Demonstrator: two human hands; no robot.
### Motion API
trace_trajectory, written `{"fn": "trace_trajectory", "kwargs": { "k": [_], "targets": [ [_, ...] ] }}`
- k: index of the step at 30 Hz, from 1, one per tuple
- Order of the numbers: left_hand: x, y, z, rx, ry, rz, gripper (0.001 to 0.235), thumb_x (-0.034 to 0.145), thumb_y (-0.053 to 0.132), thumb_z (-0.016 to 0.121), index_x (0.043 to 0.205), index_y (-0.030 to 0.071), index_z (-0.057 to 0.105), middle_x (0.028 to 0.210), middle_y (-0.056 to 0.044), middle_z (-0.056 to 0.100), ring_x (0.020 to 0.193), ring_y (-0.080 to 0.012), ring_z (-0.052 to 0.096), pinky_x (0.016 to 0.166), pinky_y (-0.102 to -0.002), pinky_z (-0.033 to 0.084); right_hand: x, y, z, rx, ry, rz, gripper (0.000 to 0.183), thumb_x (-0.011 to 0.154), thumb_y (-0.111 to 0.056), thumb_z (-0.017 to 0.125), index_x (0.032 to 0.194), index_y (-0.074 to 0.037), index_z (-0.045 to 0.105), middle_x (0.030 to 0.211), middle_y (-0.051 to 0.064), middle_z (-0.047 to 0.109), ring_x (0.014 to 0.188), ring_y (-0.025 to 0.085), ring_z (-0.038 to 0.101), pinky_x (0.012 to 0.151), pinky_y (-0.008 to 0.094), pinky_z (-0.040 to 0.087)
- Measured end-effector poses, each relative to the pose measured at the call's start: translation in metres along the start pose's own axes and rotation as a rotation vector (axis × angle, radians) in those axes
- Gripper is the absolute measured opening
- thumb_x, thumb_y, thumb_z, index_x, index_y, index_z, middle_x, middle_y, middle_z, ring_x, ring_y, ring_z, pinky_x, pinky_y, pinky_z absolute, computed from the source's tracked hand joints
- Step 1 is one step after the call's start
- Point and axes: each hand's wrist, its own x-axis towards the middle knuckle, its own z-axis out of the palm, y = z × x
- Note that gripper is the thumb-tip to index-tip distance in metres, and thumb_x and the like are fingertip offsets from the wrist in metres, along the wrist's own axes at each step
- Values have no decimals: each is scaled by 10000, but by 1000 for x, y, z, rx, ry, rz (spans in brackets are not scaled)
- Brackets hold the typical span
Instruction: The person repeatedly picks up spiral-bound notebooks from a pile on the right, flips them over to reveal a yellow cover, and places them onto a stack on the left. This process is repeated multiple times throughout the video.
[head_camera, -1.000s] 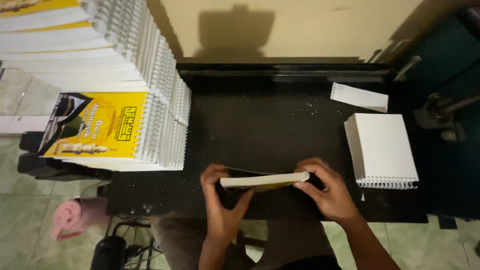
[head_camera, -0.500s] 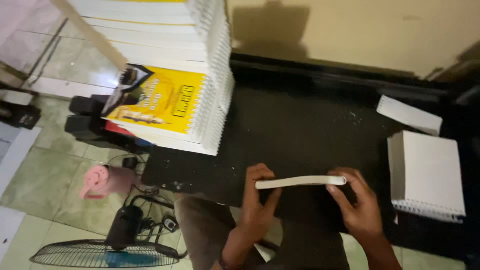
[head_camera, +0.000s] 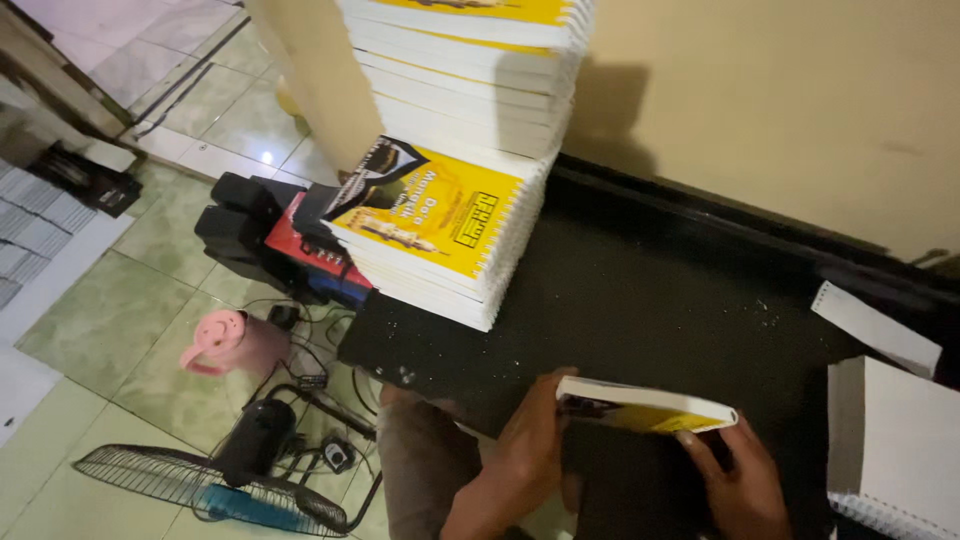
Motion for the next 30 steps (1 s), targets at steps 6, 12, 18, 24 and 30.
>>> {"fn": "trace_trajectory", "kwargs": {
  "k": [6, 12, 18, 24, 30],
  "targets": [
    [-15, 45, -66, -132, 211, 89, 729, 885, -48, 630, 1558, 14, 355, 1612, -153, 461, 1476, -233, 446, 1211, -348, 302, -32, -98, 7, 475, 237, -85, 537, 876, 105, 660, 1326, -9, 390, 1073, 204, 598, 983, 290, 600, 796, 421, 563],
    [-8, 116, -168, -369, 459, 98, 368, 850, 88, 769, 1212, 29, 746, 1142, -42, 804, 1025, -110, 715, 949, -265, 560, 9, -188, 20, 418, -168, -685, 445, 866, -122, 703, 1285, -61, 566, 1175, 160, 603, 1072, 230, 671, 867, 317, 656],
    [35, 123, -234, -280, 662, -12, 355, 878, 51, 702, 1226, 58, 772, 1022, -38, 783, 960, -109, 683, 901, -252, 544, 23, -290, 53, 199, -11, -756, 492, 826, -198, 824, 1278, -124, 643, 1083, 31, 691, 854, 127, 620, 779, 264, 508],
    [66, 96, -249, -151, 695, -66, 303, 892, 214, 689, 1146, 95, 805, 1143, -47, 804, 1061, -137, 726, 936, -266, 541, 30, -307, 80, 290, 1, -635, 463, 833, -155, 837, 1262, -79, 680, 975, 37, 621, 821, 101, 584, 720, 241, 529],
    [51, 35, -231, -309, 631, 142, 639, 884, 463, 636, 1399, 86, 624, 1479, -103, 632, 1353, -194, 580, 1145, -347, 454, 43, -290, 92, 128, 94, -751, 489, 824, -226, 838, 1268, -92, 681, 1089, 86, 573, 961, 197, 608, 905, 324, 504]
  ]
}}
